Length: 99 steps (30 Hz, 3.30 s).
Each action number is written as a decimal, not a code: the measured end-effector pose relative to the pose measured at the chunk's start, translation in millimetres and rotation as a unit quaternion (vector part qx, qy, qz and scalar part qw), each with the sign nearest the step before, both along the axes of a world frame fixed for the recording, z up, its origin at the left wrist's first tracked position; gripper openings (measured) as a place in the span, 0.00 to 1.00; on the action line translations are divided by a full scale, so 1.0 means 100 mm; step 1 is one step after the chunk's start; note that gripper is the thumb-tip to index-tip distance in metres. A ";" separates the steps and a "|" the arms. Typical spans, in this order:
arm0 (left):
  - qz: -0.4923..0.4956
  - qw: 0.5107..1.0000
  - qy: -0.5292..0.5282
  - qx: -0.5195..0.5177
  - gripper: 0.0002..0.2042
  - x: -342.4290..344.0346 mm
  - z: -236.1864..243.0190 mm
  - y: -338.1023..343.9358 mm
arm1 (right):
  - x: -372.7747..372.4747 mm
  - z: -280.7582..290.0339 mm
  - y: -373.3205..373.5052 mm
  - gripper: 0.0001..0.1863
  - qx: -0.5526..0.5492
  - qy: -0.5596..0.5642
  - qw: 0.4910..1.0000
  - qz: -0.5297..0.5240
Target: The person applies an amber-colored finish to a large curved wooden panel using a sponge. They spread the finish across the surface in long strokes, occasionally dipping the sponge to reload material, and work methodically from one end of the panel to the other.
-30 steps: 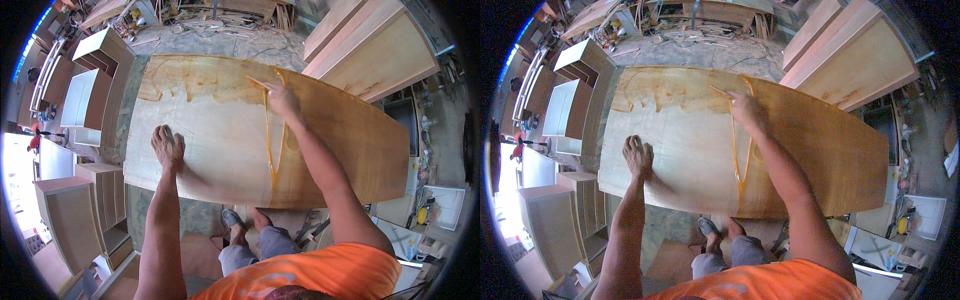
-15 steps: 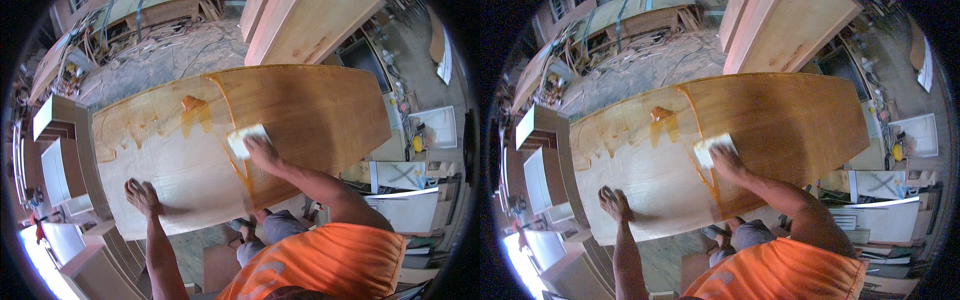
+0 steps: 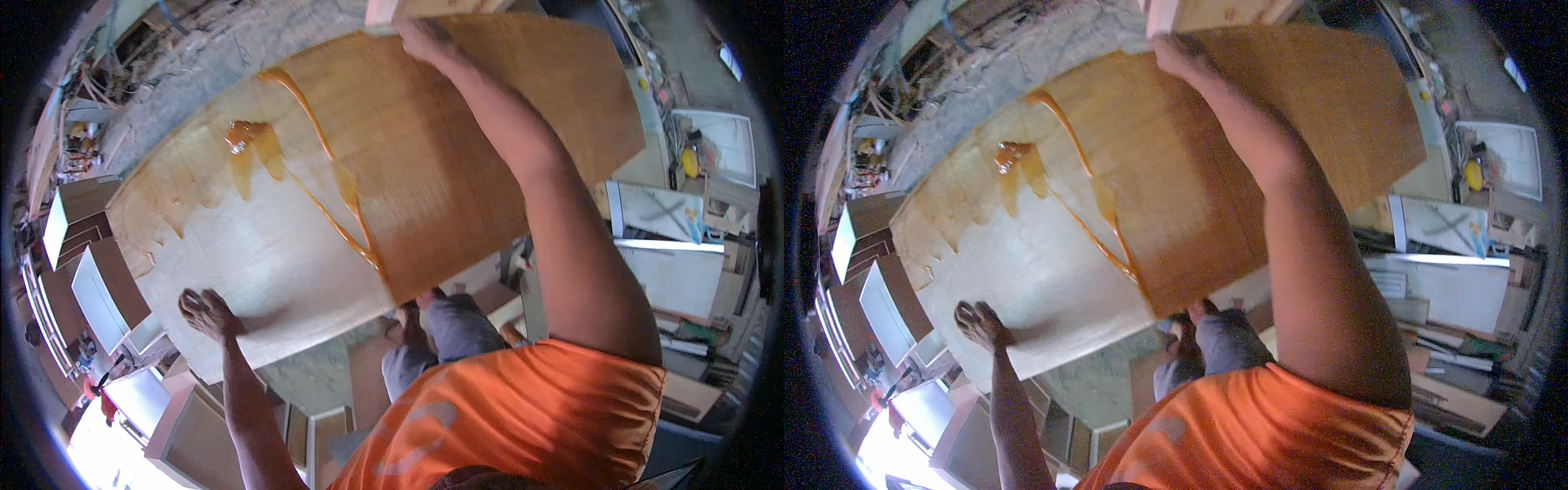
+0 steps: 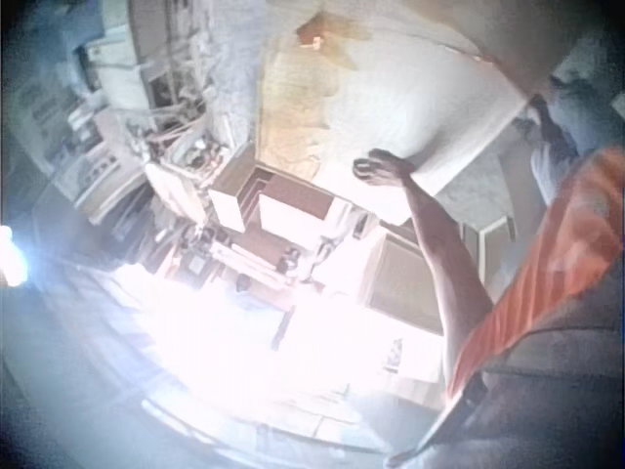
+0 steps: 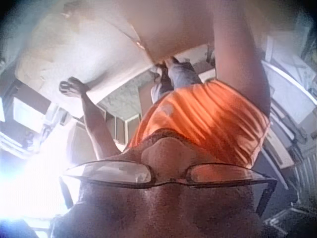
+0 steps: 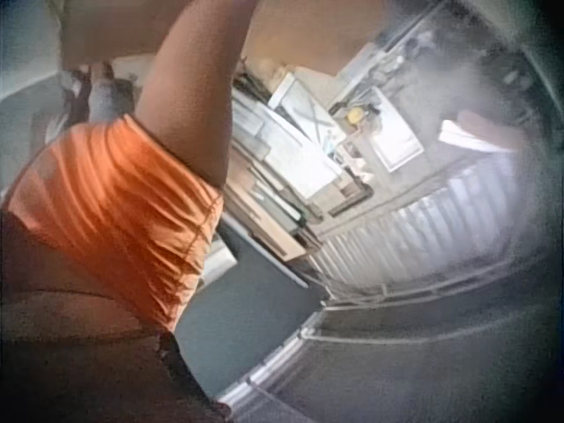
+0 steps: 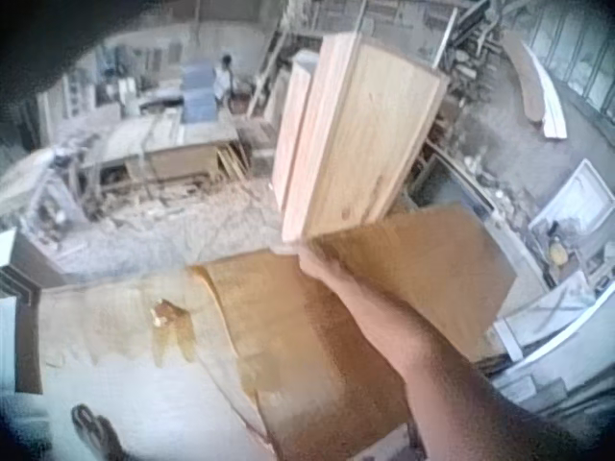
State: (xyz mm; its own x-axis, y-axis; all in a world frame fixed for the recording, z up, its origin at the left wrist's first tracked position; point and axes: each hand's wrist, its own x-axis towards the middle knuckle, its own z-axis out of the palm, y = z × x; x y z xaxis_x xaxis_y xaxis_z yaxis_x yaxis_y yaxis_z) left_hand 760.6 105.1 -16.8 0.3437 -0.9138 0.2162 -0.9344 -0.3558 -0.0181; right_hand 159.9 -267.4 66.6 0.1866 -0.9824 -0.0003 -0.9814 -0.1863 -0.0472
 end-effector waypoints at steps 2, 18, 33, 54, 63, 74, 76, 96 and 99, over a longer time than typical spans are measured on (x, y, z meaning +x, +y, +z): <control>0.006 1.000 0.028 0.006 0.27 -0.08 -0.05 -0.11 | -0.44 -0.47 -0.23 0.20 -0.023 -0.053 0.998 -0.025; 0.083 0.996 0.040 0.019 0.28 -0.06 0.01 0.05 | -0.94 0.27 4.95 0.26 0.235 -0.033 0.972 0.001; 0.076 0.996 0.051 0.003 0.22 -0.20 0.47 0.02 | 0.40 0.45 1.19 0.19 0.013 -0.167 0.984 0.068; 0.092 0.988 0.124 -0.028 0.25 -0.16 0.34 -0.14 | -0.44 0.02 -0.28 0.14 -0.039 0.000 0.988 -0.149; 0.018 0.999 -0.038 0.025 0.23 -0.13 0.27 0.04 | -0.05 0.11 1.13 0.24 0.112 -0.002 0.989 -0.098; 0.072 0.996 0.058 0.004 0.25 -0.10 0.18 0.09 | -0.35 0.22 5.18 0.21 0.229 -0.078 0.970 0.013; 0.087 0.993 0.078 -0.016 0.24 -0.14 0.24 0.06 | -0.47 -0.01 5.81 0.17 0.412 0.037 0.910 0.013; 0.085 0.986 0.137 -0.041 0.24 -0.03 0.38 0.00 | 2.39 0.09 0.30 0.17 -0.016 -0.029 0.992 0.121; 0.099 0.980 0.164 -0.051 0.25 -0.04 0.42 0.00 | 2.33 -0.22 0.27 0.15 -0.025 -0.003 0.989 0.143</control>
